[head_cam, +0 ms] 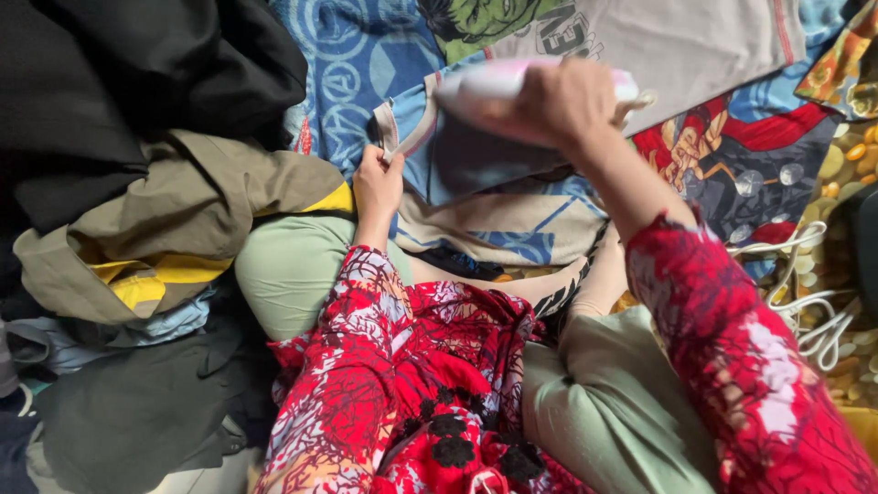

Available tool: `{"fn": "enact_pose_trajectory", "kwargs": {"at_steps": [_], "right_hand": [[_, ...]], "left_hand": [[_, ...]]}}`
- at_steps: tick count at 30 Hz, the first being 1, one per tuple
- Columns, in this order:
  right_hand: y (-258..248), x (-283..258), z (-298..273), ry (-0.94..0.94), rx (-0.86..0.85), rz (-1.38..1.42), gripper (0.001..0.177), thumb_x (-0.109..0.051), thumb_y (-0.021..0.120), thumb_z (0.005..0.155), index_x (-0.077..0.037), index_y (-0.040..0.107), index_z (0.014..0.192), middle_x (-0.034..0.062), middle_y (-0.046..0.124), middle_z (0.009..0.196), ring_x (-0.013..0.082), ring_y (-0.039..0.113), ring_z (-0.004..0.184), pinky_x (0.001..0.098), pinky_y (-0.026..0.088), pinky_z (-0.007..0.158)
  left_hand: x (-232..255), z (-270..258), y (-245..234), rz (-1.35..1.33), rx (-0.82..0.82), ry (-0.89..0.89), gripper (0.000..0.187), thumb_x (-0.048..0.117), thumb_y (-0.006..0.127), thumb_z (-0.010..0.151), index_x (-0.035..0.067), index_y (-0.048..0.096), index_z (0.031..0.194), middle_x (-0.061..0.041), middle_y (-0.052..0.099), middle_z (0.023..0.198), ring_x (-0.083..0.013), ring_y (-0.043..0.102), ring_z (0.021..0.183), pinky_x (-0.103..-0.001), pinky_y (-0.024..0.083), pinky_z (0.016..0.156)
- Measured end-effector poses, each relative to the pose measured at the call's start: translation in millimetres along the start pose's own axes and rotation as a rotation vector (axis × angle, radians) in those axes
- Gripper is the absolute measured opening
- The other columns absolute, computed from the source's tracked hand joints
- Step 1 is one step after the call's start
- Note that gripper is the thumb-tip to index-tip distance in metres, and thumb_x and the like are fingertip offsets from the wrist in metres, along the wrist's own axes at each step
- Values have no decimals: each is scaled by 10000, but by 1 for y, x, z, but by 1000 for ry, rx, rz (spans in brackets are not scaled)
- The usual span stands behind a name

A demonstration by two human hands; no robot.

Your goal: Ironing and folding various articles of clothing on a bed surface.

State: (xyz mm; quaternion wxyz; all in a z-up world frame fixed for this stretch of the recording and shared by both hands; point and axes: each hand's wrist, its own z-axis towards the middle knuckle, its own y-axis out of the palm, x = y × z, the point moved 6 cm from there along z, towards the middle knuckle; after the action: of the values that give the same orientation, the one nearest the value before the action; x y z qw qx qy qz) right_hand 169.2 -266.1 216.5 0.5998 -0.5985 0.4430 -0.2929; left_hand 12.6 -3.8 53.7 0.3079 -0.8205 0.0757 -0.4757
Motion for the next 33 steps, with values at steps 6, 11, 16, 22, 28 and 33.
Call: {"fn": "enact_pose_trajectory", "kwargs": {"at_steps": [6,11,16,22,28,33], "right_hand": [[-8,41,13,110,133,22,737,-833,755,839,-98,815,872,149,688,669,338,691,591,439,543,550],[-15,79,-12,195,201,148,716,-795,774,859,-84,823,917,161,704,687,345,699,616,434,545,570],[-32,147,-56,527,373,858,387,-388,831,1012,-12,741,1031,33,714,783,170,683,645,357,542,600],[23,233,-119,342,838,895,449,-96,736,1079,7,513,1454,141,669,1303,264,652,1215,356,520,1081],[38,219,-168,413,850,725,570,-132,782,1064,-8,426,1491,135,592,1386,256,587,1264,343,468,1088],[82,216,-188,430,812,1002,429,-134,732,1086,-31,501,1432,118,625,1336,220,602,1220,335,489,1077]], "left_hand": [[2,-6,3,-17,42,17,350,306,754,906,30,569,1017,-135,722,783,-328,723,772,-447,544,735],[5,-26,16,-209,74,-116,630,334,785,854,-2,450,1267,-154,745,856,-295,743,826,-419,564,833],[10,-37,33,53,314,211,937,269,959,753,-72,369,1395,-342,537,1319,-446,536,1222,-463,427,1032],[3,-36,45,-251,256,-127,908,209,939,717,-15,401,1414,-201,584,1335,-316,605,1225,-409,474,1040],[38,-34,62,-1093,21,-400,696,-30,782,662,5,564,1322,-109,666,1198,-272,671,1083,-422,570,887],[105,-39,72,-1181,-123,-418,649,-42,727,701,43,566,1324,-106,643,1155,-277,656,1042,-429,568,872]]}}
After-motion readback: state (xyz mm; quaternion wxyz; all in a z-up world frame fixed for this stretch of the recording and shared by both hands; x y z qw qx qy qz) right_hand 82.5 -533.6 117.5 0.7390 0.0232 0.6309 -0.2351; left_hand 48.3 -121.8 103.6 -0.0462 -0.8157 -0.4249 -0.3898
